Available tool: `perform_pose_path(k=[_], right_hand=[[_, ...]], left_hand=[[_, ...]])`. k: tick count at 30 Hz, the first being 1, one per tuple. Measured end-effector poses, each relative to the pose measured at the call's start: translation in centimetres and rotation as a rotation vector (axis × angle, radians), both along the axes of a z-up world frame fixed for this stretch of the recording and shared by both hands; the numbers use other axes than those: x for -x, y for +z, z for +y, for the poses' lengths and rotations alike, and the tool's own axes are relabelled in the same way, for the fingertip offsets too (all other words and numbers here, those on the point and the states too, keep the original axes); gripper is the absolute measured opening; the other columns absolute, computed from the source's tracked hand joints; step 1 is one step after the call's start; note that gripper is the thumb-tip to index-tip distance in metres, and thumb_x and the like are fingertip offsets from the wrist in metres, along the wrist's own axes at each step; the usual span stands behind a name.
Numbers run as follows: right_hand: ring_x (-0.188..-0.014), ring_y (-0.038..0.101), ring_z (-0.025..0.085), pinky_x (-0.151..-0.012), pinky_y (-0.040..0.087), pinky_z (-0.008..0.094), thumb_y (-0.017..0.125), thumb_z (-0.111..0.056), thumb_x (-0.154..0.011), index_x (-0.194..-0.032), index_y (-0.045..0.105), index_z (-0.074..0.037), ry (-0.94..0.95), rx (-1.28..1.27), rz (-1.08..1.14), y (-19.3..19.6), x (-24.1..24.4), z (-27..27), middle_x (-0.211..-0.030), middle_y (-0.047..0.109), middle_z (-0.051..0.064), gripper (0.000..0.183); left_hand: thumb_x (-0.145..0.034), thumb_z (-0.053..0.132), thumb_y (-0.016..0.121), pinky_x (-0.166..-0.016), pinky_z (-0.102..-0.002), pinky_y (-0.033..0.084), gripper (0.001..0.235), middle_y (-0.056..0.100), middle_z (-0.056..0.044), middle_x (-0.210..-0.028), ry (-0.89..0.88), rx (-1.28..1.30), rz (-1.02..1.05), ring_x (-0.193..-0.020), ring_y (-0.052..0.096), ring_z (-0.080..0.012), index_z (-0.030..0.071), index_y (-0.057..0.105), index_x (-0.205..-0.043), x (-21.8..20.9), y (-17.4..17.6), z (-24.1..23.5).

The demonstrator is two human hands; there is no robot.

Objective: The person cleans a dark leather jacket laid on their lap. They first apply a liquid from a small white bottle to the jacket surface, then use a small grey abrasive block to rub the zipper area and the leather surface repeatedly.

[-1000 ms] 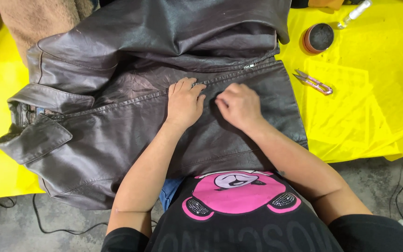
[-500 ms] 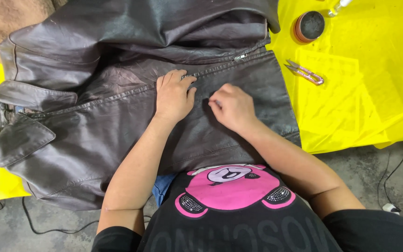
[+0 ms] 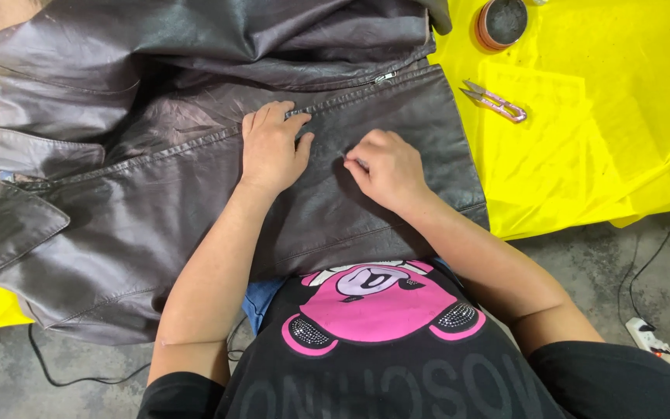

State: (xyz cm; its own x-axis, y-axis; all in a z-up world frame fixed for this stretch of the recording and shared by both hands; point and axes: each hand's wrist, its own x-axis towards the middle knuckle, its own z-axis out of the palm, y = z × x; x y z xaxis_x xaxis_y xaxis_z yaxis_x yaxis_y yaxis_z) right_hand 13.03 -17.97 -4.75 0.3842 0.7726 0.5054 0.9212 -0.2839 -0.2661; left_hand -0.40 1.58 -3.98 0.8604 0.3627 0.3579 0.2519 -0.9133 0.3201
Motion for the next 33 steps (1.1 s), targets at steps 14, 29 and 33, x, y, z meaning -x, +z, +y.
perform_pose_path(k=[14, 29, 33], right_hand=[[-0.079, 0.068, 0.025, -0.069, 0.058, 0.034, 0.085, -0.025, -0.087, -0.094, 0.08, -0.019, -0.097, -0.048, 0.034, 1.3, -4.6, -4.4, -0.087, 0.067, 0.001, 0.011], [-0.084, 0.07, 0.023, -0.072, 0.057, 0.034, 0.08, -0.032, -0.081, -0.093, 0.079, -0.029, 0.103, 0.081, 0.157, 0.7, 1.2, 4.8, -0.085, 0.065, -0.001, 0.012], [-0.084, 0.069, 0.021, -0.073, 0.056, 0.034, 0.078, -0.036, -0.081, -0.088, 0.077, -0.03, 0.08, 0.119, 0.069, 0.8, -0.6, 4.4, -0.085, 0.065, -0.003, 0.01]], left_hand=[[-0.09, 0.02, 0.08, -0.114, -0.06, 0.023, 0.033, 0.059, -0.022, -0.14, 0.0, -0.067, 0.021, -0.14, 0.044, -0.0384, 0.005, 0.076, -0.119, 0.5, 1.6, -2.4], [-0.1, 0.026, 0.06, -0.12, -0.065, 0.013, 0.048, 0.037, -0.022, -0.161, 0.085, 0.19, 0.311, -0.154, 0.023, -0.0396, 0.007, 0.058, -0.145, 3.7, 0.7, -5.2], [-0.102, 0.029, 0.059, -0.121, -0.062, 0.009, 0.053, 0.034, -0.02, -0.164, 0.094, 0.223, 0.308, -0.155, 0.019, -0.036, 0.007, 0.052, -0.15, 3.6, 0.6, -5.0]])
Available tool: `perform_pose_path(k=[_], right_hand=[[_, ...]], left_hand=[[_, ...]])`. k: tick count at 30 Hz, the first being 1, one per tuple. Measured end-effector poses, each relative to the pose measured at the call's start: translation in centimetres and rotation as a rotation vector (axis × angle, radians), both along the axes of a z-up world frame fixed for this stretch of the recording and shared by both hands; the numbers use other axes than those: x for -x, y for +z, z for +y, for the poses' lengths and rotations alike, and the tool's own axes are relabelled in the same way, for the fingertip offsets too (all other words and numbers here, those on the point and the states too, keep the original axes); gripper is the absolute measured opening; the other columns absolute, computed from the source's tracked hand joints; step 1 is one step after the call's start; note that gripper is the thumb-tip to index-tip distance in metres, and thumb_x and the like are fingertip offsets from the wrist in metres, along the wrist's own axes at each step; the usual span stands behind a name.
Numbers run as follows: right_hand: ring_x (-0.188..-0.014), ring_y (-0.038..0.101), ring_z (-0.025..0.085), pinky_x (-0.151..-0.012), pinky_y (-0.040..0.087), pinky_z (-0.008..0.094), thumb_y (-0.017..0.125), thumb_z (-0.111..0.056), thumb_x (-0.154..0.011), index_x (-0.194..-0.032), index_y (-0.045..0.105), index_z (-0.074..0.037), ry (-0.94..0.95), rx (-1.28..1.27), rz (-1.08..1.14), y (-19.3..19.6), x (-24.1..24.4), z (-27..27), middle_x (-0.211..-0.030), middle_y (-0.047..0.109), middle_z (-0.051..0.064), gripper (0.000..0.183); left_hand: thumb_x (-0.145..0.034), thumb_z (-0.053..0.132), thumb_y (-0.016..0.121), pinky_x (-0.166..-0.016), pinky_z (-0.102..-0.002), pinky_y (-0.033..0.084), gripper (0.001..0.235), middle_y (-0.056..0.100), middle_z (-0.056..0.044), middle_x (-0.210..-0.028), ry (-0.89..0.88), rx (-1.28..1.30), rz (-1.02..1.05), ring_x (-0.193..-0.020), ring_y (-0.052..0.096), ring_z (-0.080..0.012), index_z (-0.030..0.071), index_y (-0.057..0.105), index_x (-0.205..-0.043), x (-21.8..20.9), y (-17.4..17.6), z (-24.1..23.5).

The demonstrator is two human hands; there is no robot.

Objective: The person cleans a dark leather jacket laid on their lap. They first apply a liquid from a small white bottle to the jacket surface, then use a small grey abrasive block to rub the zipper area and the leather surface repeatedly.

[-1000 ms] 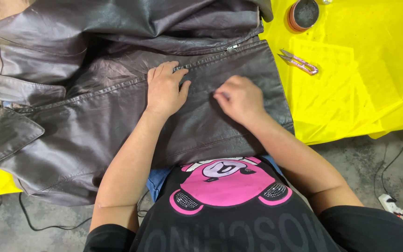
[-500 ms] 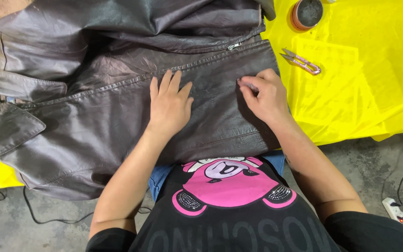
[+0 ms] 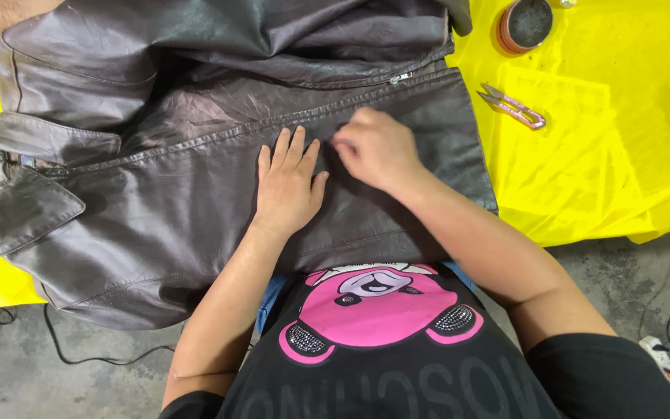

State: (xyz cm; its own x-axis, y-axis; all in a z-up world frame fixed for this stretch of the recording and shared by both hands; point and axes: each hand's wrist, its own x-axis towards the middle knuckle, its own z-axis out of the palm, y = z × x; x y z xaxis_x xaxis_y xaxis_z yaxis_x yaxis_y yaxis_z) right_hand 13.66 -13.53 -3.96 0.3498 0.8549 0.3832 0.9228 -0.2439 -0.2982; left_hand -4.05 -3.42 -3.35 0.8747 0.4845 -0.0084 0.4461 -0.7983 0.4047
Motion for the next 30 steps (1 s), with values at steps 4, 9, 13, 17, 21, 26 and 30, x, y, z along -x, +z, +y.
perform_pose_path(k=[4, 9, 13, 17, 21, 26, 30], right_hand=[[-0.087, 0.069, 0.026, -0.075, 0.057, 0.037, 0.076, -0.037, -0.09, -0.095, 0.08, -0.028, -0.114, 0.023, -0.086, 0.2, -5.5, -3.9, -0.086, 0.064, 0.001, 0.01], [-0.086, 0.069, 0.018, -0.075, 0.056, 0.031, 0.081, -0.036, -0.089, -0.096, 0.079, -0.029, -0.263, -0.029, -0.224, -0.5, -7.2, -5.1, -0.088, 0.062, -0.004, 0.01], [-0.082, 0.069, 0.024, -0.07, 0.057, 0.037, 0.076, -0.036, -0.086, -0.09, 0.078, -0.03, -0.147, -0.015, -0.097, 1.5, -0.9, -1.8, -0.084, 0.063, -0.002, 0.007], [-0.083, 0.07, 0.019, -0.07, 0.056, 0.032, 0.075, -0.036, -0.083, -0.088, 0.075, -0.032, -0.061, -0.003, -0.041, -1.0, 1.4, -0.4, -0.086, 0.064, -0.007, 0.006], [-0.083, 0.069, 0.023, -0.072, 0.057, 0.035, 0.074, -0.038, -0.085, -0.09, 0.076, -0.032, -0.119, 0.041, -0.09, 0.0, -3.6, -3.2, -0.087, 0.065, -0.004, 0.008], [-0.083, 0.071, 0.02, -0.072, 0.057, 0.033, 0.082, -0.037, -0.088, -0.096, 0.075, -0.029, -0.33, -0.012, -0.23, -1.8, -10.5, -7.5, -0.085, 0.061, -0.004, 0.013], [-0.085, 0.07, 0.023, -0.074, 0.057, 0.034, 0.081, -0.031, -0.089, -0.095, 0.076, -0.025, -0.284, -0.116, -0.09, 0.2, -6.6, -5.1, -0.082, 0.064, -0.001, 0.01]], left_hand=[[-0.104, 0.027, 0.056, -0.122, -0.061, 0.007, 0.052, 0.032, -0.019, -0.165, -0.005, 0.037, 0.016, -0.156, 0.017, -0.0351, 0.006, 0.05, -0.151, 0.3, 0.3, -0.2], [-0.104, 0.027, 0.055, -0.122, -0.061, 0.005, 0.053, 0.031, -0.019, -0.166, -0.014, 0.061, 0.03, -0.157, 0.015, -0.0348, 0.005, 0.049, -0.152, 0.2, 0.5, 0.0], [-0.104, 0.028, 0.055, -0.122, -0.06, 0.005, 0.054, 0.031, -0.019, -0.166, -0.018, 0.056, 0.024, -0.157, 0.015, -0.0352, 0.005, 0.049, -0.151, 0.1, 0.3, 0.1], [-0.103, 0.03, 0.057, -0.123, -0.059, 0.005, 0.055, 0.032, -0.019, -0.165, -0.018, 0.035, 0.016, -0.156, 0.017, -0.0346, 0.006, 0.05, -0.151, 0.4, 0.1, 0.1], [-0.103, 0.029, 0.057, -0.123, -0.058, 0.005, 0.054, 0.033, -0.018, -0.165, -0.018, 0.039, 0.017, -0.156, 0.017, -0.0342, 0.006, 0.05, -0.151, 0.4, 0.7, 0.1], [-0.103, 0.028, 0.056, -0.123, -0.058, 0.003, 0.054, 0.031, -0.019, -0.166, -0.017, 0.081, 0.048, -0.157, 0.015, -0.0341, 0.006, 0.049, -0.151, 0.2, 1.2, 0.1], [-0.103, 0.028, 0.057, -0.122, -0.059, 0.004, 0.054, 0.031, -0.02, -0.165, -0.032, 0.063, 0.035, -0.156, 0.015, -0.0352, 0.005, 0.049, -0.151, 0.1, 1.1, 0.2]])
